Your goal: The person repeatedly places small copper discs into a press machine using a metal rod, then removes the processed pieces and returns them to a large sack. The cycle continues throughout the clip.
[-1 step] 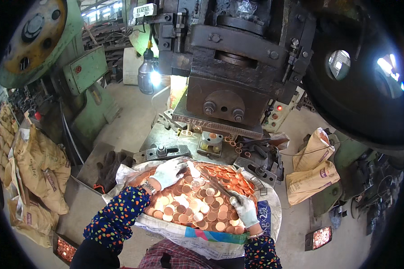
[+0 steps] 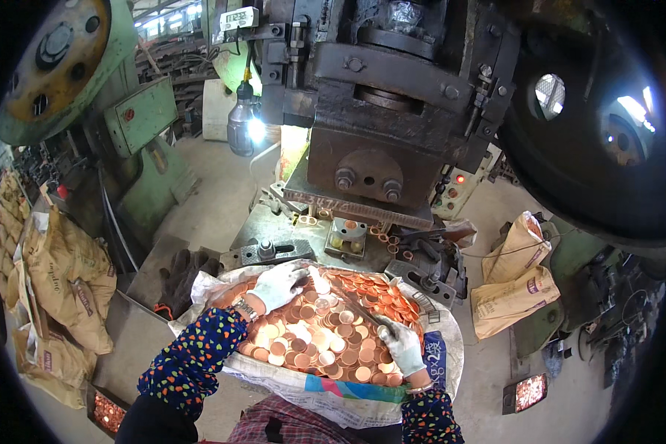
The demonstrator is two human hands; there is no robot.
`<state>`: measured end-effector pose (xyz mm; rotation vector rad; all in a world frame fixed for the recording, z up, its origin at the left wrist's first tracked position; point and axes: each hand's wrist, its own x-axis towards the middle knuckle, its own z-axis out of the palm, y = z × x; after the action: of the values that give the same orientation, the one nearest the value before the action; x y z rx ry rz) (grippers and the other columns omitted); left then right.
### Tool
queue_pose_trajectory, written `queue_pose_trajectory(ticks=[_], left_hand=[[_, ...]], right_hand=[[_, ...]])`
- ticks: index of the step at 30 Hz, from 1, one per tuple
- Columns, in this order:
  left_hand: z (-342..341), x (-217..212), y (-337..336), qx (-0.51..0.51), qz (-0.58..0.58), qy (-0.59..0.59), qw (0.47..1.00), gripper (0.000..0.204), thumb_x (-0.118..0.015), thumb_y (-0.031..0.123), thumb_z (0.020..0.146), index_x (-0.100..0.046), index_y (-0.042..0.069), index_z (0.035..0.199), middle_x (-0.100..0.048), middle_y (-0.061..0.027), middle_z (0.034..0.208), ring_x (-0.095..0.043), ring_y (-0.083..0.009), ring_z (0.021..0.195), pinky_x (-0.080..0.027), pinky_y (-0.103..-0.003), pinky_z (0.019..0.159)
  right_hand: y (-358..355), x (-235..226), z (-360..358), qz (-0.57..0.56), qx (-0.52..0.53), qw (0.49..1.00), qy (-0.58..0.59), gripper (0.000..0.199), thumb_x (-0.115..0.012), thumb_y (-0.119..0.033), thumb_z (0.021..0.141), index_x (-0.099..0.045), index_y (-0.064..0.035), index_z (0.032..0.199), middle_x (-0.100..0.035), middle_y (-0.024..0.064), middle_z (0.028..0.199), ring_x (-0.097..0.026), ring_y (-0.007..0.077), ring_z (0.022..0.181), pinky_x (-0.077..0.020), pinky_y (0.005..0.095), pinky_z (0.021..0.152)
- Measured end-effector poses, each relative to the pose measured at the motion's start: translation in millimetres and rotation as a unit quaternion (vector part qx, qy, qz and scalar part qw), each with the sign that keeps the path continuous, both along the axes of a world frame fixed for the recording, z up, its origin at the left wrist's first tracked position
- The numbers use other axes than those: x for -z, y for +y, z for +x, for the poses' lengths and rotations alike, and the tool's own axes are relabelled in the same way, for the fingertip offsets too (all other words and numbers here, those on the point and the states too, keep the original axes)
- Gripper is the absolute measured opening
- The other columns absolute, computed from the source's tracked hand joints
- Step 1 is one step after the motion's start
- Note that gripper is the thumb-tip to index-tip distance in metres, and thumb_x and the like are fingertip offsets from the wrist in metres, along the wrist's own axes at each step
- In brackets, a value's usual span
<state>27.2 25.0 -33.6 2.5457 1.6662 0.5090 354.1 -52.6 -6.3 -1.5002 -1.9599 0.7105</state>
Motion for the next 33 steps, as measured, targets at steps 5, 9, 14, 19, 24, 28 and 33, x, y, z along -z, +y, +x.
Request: queue_pose_trajectory(ticks=[5,9,14,19,24,28,33], left_hand=[[1,2,2,-0.033,-0.016,-0.006,0.999,0.042,-0.059,0.033,0.082,-0.056,0.017,0.122,-0.054,-0.0103,0.120,-0.054,-0.0277,0.106,-0.046,-0.038,0.089],[-1,-1,1,0.002,-0.005,-0.043,0.999,0.035,-0.058,0.035,0.083,-0.062,0.017,0.113,-0.056,-0.0094,0.116,-0.056,-0.0270,0.103,-0.047,-0.037,0.088],[14,-17,-12,0.078,-0.083,-0.103,0.988,0.036,-0.058,0.043,0.084,-0.065,0.016,0.106,-0.058,-0.0075,0.109,-0.057,-0.0252,0.102,-0.046,-0.036,0.089],[32,-30,-24,0.051,-0.094,-0.090,0.990,0.039,-0.064,0.043,0.079,-0.063,0.016,0.107,-0.053,-0.0081,0.113,-0.057,-0.0250,0.101,-0.047,-0.035,0.087],[26,-22,-14,0.049,-0.182,-0.132,0.973,0.033,-0.066,0.038,0.080,-0.062,0.013,0.102,-0.059,-0.0082,0.106,-0.060,-0.0237,0.095,-0.047,-0.034,0.081],[17,-12,-7,0.087,-0.178,-0.189,0.962,0.031,-0.066,0.036,0.082,-0.061,0.009,0.096,-0.066,-0.0082,0.087,-0.062,-0.0241,0.085,-0.048,-0.033,0.078],[16,-14,-7,0.009,-0.184,-0.211,0.960,0.029,-0.067,0.030,0.082,-0.062,0.009,0.101,-0.067,-0.0063,0.090,-0.063,-0.0182,0.083,-0.049,-0.030,0.076]], right_hand=[[-2,5,-2,0.036,-0.031,0.999,-0.016,0.031,-0.056,-0.024,0.089,-0.062,-0.0059,0.114,-0.065,0.0160,0.100,-0.062,0.0303,0.094,-0.0483,0.0367,0.081],[-2,1,-2,0.000,-0.015,1.000,-0.003,0.032,-0.055,-0.025,0.089,-0.061,-0.0052,0.114,-0.065,0.0168,0.103,-0.062,0.0307,0.096,-0.0474,0.0366,0.083],[-2,-1,-3,-0.032,0.006,0.999,0.038,0.032,-0.053,-0.021,0.088,-0.061,-0.0050,0.115,-0.066,0.0165,0.097,-0.065,0.0260,0.088,-0.0489,0.0335,0.077],[0,2,-2,0.002,0.004,0.998,0.056,0.033,-0.056,-0.023,0.088,-0.061,-0.0029,0.113,-0.066,0.0169,0.096,-0.065,0.0267,0.087,-0.0490,0.0334,0.077],[0,5,1,0.013,0.003,0.999,0.048,0.035,-0.056,-0.026,0.087,-0.061,-0.0020,0.113,-0.065,0.0194,0.099,-0.064,0.0304,0.092,-0.0485,0.0353,0.080],[2,7,1,-0.009,0.011,0.998,0.054,0.037,-0.056,-0.027,0.087,-0.061,-0.0020,0.114,-0.065,0.0199,0.099,-0.064,0.0302,0.092,-0.0484,0.0351,0.080],[-1,-5,10,-0.120,0.001,0.974,0.195,0.042,-0.060,-0.029,0.089,-0.059,0.0024,0.117,-0.062,0.0008,0.087,-0.053,0.0066,0.070,-0.0453,0.0213,0.066]])
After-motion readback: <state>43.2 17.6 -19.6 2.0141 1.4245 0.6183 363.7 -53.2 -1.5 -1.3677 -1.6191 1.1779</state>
